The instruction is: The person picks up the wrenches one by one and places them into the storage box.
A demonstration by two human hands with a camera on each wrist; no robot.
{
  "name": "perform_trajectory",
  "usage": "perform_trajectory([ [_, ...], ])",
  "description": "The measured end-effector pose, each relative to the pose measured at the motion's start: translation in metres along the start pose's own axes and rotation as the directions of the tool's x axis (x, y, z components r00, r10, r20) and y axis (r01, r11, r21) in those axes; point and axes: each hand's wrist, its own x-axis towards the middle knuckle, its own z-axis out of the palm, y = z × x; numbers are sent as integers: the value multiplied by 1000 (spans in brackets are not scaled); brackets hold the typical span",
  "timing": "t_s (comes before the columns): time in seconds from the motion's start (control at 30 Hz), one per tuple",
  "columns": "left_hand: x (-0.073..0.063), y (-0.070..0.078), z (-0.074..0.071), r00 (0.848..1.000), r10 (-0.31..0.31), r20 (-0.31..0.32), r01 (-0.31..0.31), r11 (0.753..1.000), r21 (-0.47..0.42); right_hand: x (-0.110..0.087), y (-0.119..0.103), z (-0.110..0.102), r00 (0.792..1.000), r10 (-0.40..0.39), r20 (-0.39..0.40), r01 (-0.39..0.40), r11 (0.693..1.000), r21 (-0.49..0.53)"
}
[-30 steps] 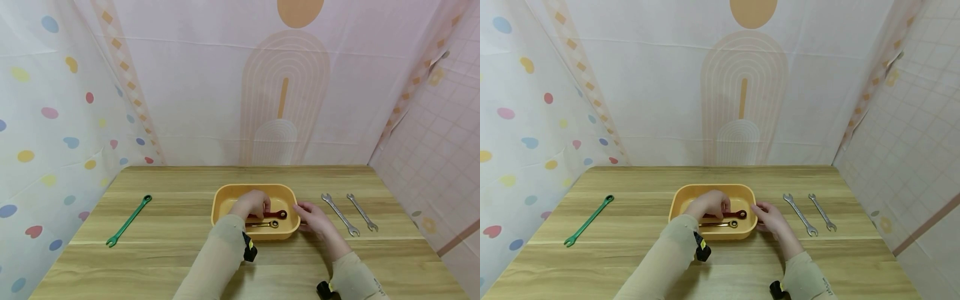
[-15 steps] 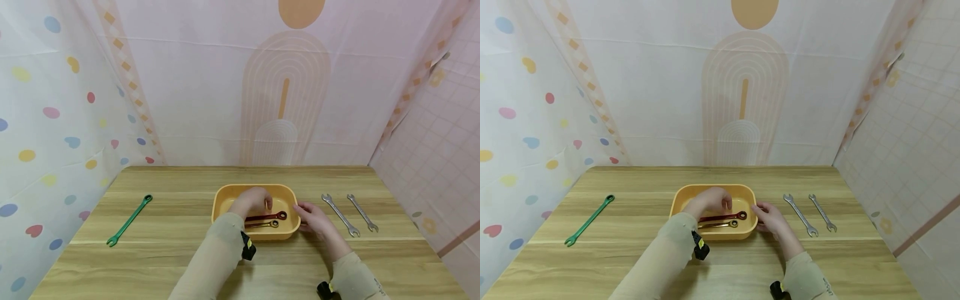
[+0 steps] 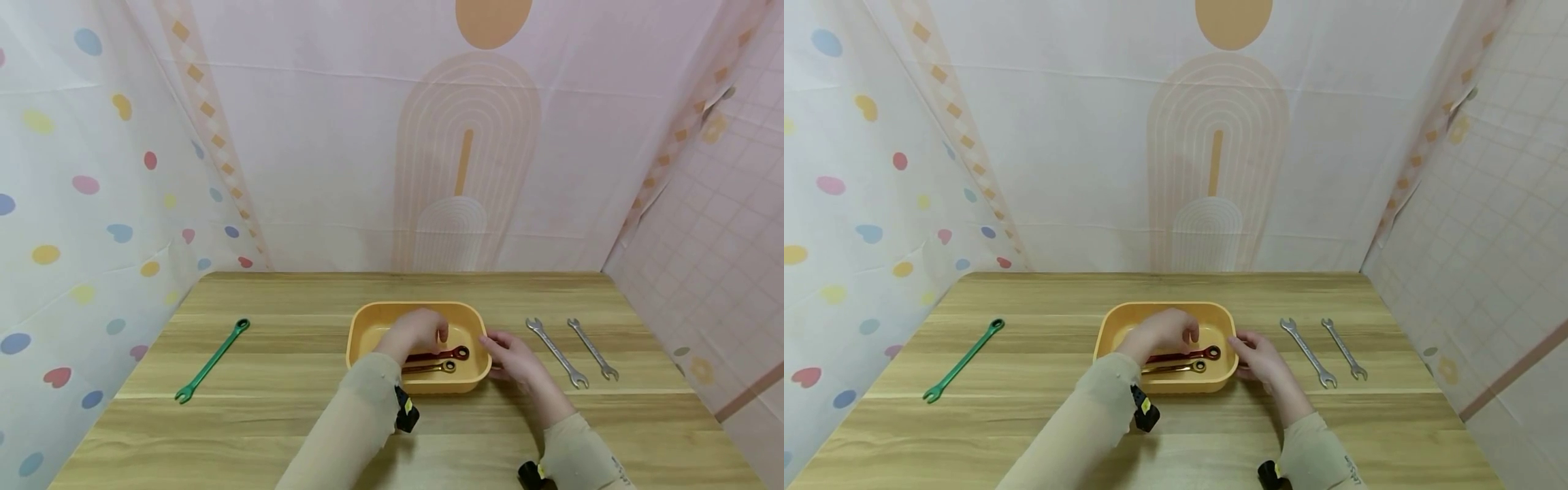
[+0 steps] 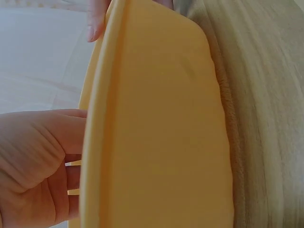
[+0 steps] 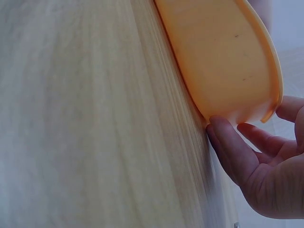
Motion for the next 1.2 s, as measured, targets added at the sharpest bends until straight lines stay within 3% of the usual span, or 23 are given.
perform_trajectory([
  [0.53,-5,3,9,999,-18,-43,21,997,73,-2,-1,1,1000,3,1,-3,1000,7],
  [0.77,-8,4,10,995,-2,-96,13,994,110,-2,-1,0,1000,2,5,-2,1000,1],
  [1.2,-16,9,12,968,80,-236,-21,970,241,-3,1,0,1000,-12,13,11,1000,18],
])
